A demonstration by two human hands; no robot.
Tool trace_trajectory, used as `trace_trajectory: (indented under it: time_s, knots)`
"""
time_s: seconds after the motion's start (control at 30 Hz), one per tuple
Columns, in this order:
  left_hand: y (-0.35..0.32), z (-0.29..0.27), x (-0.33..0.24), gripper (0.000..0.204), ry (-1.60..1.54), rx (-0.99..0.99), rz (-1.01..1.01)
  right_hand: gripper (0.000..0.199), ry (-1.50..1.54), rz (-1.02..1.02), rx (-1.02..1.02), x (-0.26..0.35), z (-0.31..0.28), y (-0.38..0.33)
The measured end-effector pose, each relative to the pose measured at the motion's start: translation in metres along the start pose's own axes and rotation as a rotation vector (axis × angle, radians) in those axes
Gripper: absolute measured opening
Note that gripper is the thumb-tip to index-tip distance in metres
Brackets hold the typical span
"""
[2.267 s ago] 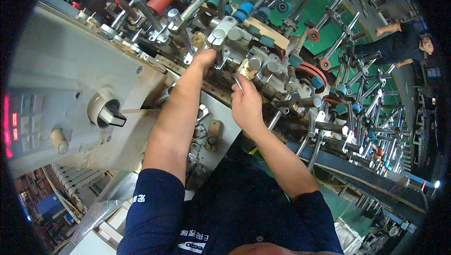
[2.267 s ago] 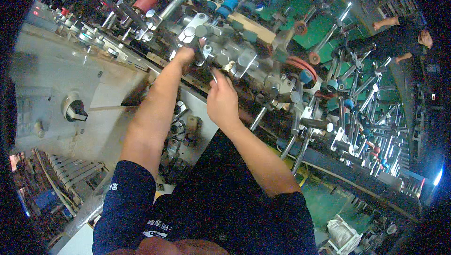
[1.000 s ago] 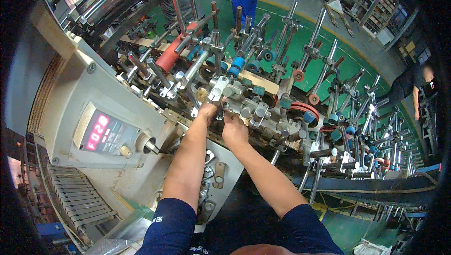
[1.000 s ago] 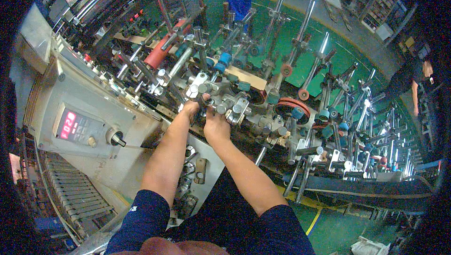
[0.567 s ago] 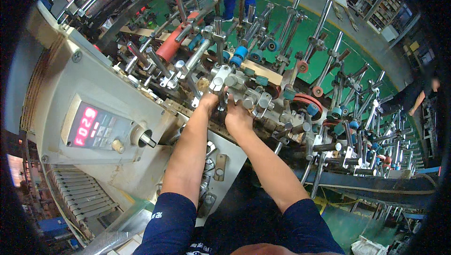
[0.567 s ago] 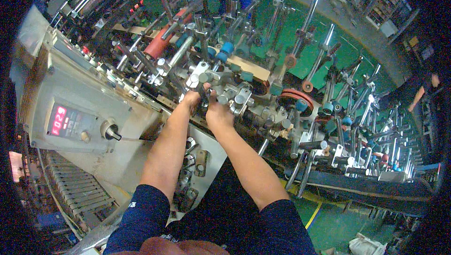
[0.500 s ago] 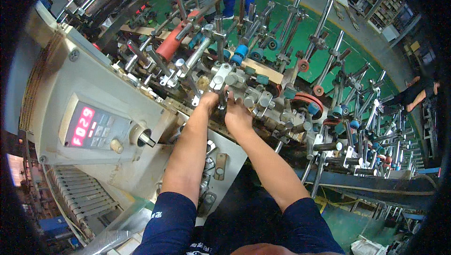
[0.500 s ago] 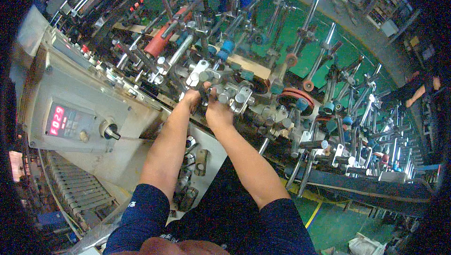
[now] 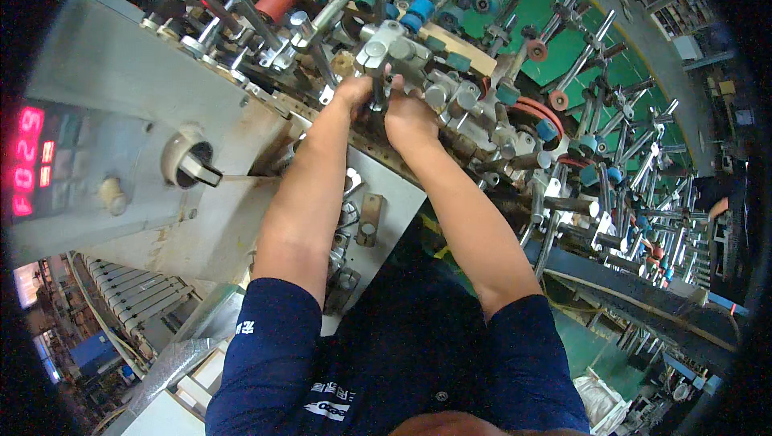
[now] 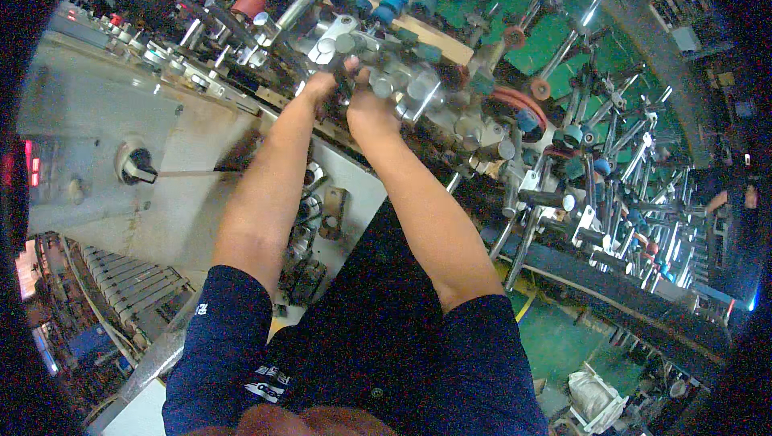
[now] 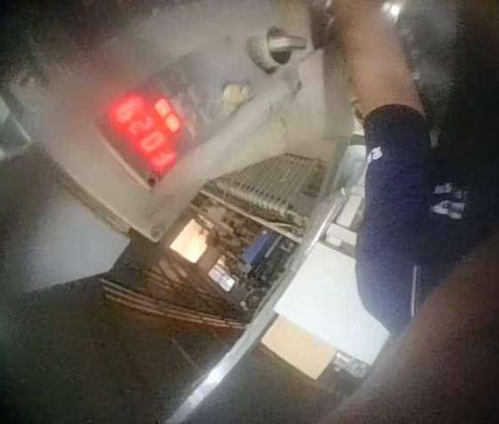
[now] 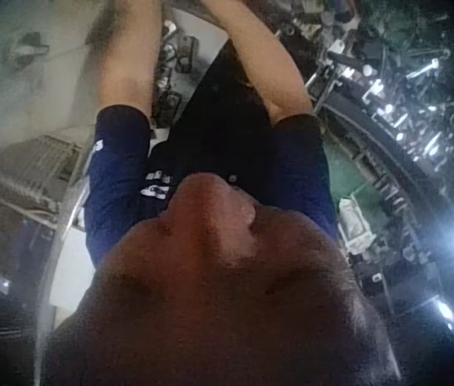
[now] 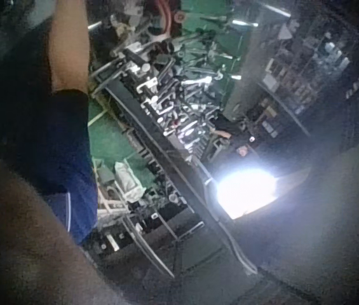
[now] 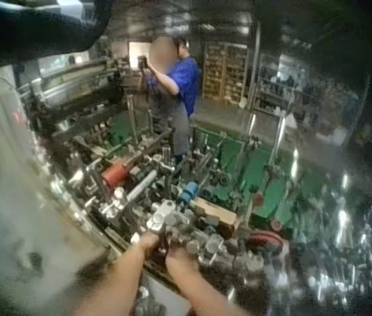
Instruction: The person uses a wrench to tighten bolts on a complex piece of machinery with multiple rollers and metal arms. They move between different sections of the machine, adjusting various components and ensuring they are securely fastened.
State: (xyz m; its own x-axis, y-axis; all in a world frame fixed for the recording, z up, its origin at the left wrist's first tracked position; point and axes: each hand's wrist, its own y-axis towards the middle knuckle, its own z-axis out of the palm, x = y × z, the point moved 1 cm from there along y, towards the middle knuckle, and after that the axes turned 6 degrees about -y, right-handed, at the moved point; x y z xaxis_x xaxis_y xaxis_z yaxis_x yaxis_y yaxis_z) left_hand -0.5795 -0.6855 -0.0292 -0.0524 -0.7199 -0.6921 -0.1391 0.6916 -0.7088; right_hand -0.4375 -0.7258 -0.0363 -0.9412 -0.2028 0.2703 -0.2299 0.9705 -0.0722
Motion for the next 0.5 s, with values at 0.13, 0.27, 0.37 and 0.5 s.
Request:
trace_trajectory:
  time_s: [0.13,0.27,0.37,0.5]
  knots:
    - [0.039,-0.003,0.028,0.071,-0.323,0.086,0.173,0.053,0.137,0.051,0.115,0.021,-0.028,0.001]
    - [0.055,0.0,0.024,0.064,-0.154,0.011,0.268,0.061,0.024,0.059,0.047,0.007,-0.006,0.012]
    - [0.067,-0.008,0.032,0.052,-0.192,0.017,0.226,0.06,0.19,0.132,0.175,0.019,-0.026,0.01]
    - [0.026,0.008,0.009,0.052,-0.143,-0.003,0.245,0.062,0.238,0.137,0.022,-0.003,0.003,0.017]
